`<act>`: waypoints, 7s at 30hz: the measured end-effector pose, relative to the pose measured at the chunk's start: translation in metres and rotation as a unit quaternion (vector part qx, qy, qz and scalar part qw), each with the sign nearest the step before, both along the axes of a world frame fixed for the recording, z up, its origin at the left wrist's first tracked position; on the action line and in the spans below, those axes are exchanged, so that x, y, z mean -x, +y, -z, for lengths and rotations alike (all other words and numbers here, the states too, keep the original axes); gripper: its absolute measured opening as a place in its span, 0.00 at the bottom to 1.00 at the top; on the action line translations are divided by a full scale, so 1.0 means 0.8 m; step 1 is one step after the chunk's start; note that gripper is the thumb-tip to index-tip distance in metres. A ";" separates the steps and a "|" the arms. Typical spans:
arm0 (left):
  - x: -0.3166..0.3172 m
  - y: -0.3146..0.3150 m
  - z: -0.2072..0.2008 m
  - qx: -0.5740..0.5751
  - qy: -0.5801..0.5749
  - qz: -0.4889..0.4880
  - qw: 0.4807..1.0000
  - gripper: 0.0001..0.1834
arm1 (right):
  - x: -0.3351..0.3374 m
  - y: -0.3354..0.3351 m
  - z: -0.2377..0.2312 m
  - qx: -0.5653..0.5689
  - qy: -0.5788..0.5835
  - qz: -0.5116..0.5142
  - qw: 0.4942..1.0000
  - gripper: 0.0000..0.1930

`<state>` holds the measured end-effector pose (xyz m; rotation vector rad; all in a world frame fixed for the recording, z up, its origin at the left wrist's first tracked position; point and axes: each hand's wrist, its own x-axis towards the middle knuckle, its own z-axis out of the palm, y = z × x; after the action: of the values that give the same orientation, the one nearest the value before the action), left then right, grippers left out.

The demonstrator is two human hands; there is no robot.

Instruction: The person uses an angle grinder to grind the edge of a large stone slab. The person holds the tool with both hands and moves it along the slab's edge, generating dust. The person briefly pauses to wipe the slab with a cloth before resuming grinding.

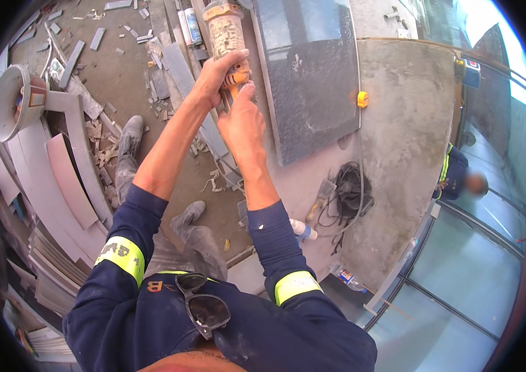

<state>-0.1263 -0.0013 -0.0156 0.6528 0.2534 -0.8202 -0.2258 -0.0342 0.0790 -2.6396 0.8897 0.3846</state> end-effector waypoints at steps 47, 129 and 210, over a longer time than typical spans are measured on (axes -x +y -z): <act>0.053 0.001 -0.003 -0.004 -0.018 -0.003 1.000 0.22 | 0.057 -0.009 0.011 0.003 -0.025 0.000 1.000 0.35; 0.005 0.011 -0.009 -0.014 -0.017 0.012 1.000 0.18 | 0.014 0.001 0.012 0.017 -0.023 -0.012 1.000 0.34; 0.031 -0.012 0.002 -0.054 -0.018 0.003 0.998 0.24 | 0.038 -0.015 0.002 0.025 -0.029 -0.024 0.999 0.37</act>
<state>-0.1512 -0.0109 -0.0172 0.7692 0.2648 -0.8035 -0.2563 -0.0462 0.0772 -2.7069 0.8294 0.3006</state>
